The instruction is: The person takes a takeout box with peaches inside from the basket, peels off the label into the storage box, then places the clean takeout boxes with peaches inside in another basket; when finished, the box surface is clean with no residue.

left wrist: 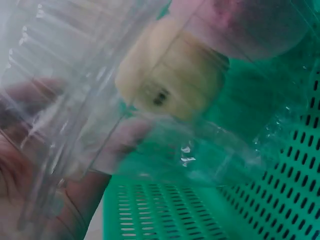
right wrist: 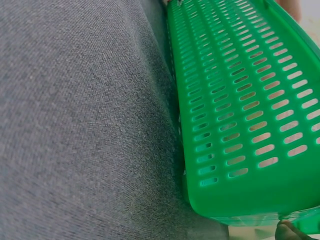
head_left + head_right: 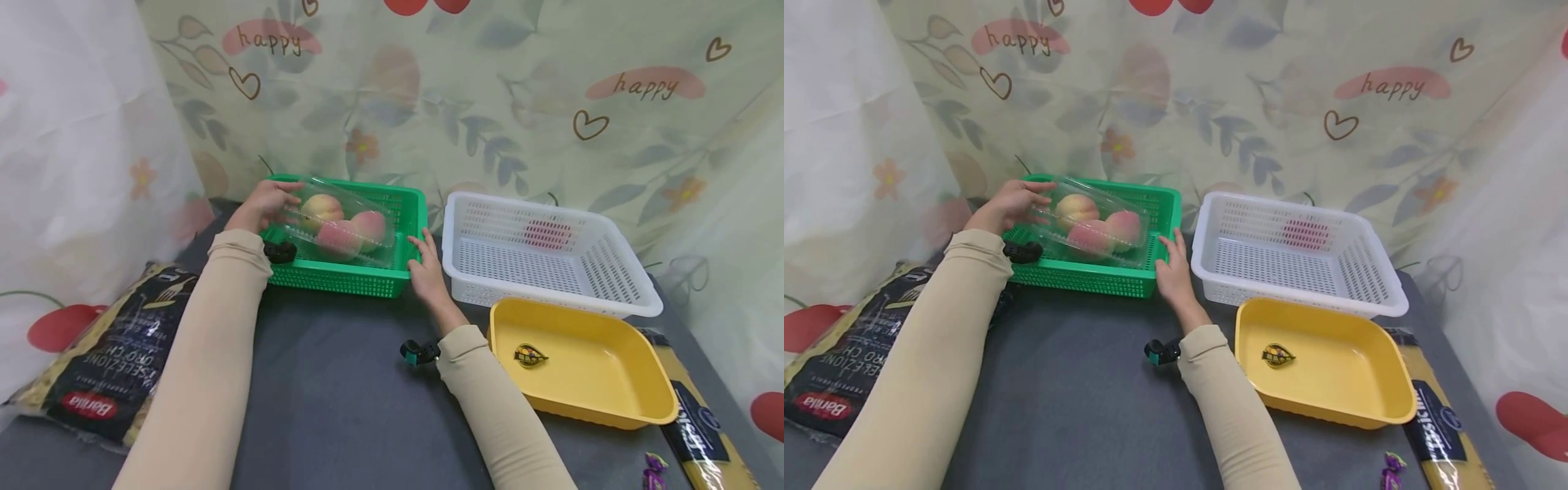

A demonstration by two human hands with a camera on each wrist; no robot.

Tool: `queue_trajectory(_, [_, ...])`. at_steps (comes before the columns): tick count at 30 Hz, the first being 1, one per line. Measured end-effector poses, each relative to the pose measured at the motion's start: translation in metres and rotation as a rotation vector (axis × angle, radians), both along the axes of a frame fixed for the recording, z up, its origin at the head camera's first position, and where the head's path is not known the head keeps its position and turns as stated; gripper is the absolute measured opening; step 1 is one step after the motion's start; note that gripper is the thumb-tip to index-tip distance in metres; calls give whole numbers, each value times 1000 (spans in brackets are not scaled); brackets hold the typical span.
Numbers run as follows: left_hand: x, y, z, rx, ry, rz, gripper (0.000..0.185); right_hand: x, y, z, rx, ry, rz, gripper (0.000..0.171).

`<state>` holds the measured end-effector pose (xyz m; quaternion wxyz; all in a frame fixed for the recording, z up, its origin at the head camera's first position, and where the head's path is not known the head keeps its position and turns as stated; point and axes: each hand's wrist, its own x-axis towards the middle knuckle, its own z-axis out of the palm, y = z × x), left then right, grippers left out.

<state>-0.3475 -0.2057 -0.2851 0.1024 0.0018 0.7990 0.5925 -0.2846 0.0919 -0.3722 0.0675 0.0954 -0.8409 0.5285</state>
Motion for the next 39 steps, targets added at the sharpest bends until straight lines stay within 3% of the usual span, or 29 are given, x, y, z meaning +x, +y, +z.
queue_trajectory(15, [1, 4, -20, 14, -71, -55, 57, 1, -2, 0, -2, 2, 5, 54])
queue_trajectory(18, [1, 1, -24, 12, -101, -42, 58, -1, -3, 0, 1, -5, 23, 53])
queue_trajectory(25, [-5, -5, -31, -92, -114, -15, 49, -3, -1, 9, 30, -99, 75, 53])
queue_trajectory(29, [-6, -4, -27, -108, -76, -26, 50, 2, 3, 24, 7, -209, 118, 51])
queue_trajectory(34, [-5, 0, -16, -101, -31, -99, 52, 14, 10, 44, -22, -305, 190, 54])
queue_trajectory(39, [6, 4, -5, -143, 40, -154, 53, 33, 26, 60, 67, -333, 250, 60])
